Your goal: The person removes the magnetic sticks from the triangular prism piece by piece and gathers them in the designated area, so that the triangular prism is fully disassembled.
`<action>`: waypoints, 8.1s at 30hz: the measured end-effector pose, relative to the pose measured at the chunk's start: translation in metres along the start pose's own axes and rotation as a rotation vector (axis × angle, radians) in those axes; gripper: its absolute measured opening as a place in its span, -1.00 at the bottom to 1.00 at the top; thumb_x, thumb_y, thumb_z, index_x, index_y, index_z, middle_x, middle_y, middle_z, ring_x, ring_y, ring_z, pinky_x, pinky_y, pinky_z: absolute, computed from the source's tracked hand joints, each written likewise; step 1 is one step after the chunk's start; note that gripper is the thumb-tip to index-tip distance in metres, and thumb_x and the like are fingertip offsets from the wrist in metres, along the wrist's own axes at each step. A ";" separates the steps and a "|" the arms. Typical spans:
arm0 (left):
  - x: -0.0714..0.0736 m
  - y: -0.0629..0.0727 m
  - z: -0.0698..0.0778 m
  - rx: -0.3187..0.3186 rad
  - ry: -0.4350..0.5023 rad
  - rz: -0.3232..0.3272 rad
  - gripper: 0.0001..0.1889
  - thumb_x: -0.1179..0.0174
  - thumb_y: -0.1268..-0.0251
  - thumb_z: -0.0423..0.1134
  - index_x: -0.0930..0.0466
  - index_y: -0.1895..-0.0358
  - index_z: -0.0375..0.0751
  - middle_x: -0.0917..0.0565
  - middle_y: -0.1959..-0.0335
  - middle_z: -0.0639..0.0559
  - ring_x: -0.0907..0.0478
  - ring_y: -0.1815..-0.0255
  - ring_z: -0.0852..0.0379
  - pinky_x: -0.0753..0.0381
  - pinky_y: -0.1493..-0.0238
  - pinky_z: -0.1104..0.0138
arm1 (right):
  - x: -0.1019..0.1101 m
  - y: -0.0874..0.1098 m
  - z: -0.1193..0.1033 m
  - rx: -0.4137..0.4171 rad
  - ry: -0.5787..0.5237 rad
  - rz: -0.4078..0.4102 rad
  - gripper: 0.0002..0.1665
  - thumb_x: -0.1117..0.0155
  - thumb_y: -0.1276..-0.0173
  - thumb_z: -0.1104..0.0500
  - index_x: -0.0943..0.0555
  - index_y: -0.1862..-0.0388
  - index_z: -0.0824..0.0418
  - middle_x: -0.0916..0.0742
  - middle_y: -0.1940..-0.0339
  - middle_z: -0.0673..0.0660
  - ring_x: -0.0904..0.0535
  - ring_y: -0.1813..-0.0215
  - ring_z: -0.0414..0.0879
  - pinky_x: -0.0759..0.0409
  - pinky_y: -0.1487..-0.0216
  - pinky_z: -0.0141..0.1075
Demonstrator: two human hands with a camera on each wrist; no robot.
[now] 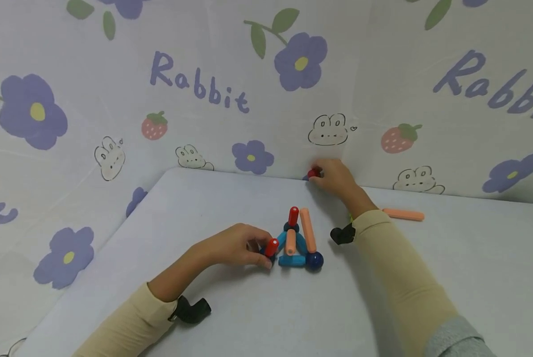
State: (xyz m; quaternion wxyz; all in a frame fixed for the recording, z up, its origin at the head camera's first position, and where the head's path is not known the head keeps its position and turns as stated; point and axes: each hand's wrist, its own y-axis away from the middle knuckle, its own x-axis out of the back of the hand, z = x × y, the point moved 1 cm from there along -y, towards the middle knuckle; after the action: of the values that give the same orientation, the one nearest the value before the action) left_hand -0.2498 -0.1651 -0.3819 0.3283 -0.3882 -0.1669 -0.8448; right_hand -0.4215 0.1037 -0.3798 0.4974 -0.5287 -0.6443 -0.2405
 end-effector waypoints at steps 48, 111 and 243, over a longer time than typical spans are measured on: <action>-0.007 -0.002 -0.004 -0.007 0.039 0.015 -0.70 -0.47 -0.21 -0.16 -0.69 0.02 -0.08 -0.66 0.27 0.26 -0.60 0.25 0.23 -0.65 0.14 0.33 | 0.045 0.147 -0.071 0.339 -0.514 -0.201 -0.48 -0.36 -0.36 0.30 -0.52 -0.29 0.23 -0.68 0.21 0.04 -0.63 0.14 -0.06 -0.67 0.02 -0.14; -0.002 -0.001 0.002 0.012 0.005 0.005 -0.69 -0.46 -0.22 -0.14 -0.68 0.00 -0.05 -0.66 0.25 0.27 -0.61 0.21 0.21 -0.63 0.11 0.37 | 0.094 0.198 0.076 0.008 0.072 -0.399 -0.73 -0.50 -0.07 0.34 -0.59 0.44 0.03 -0.57 0.43 -0.04 -0.44 0.39 -0.09 -0.43 0.42 -0.24; -0.004 0.000 -0.002 0.005 0.016 0.030 -0.71 -0.46 -0.21 -0.12 -0.70 0.01 -0.02 -0.65 0.28 0.30 -0.59 0.26 0.24 -0.63 0.15 0.33 | 0.053 0.175 -0.037 0.280 0.034 -0.158 -0.86 -0.56 -0.18 0.24 -0.77 0.28 0.14 -0.65 0.41 -0.12 -0.53 0.31 -0.19 -0.60 0.29 -0.35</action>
State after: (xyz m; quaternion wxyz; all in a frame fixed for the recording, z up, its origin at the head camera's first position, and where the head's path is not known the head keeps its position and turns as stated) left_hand -0.2489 -0.1650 -0.3860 0.3431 -0.3831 -0.1605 -0.8425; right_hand -0.2430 0.1528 -0.3556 0.5568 -0.3977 -0.7025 -0.1958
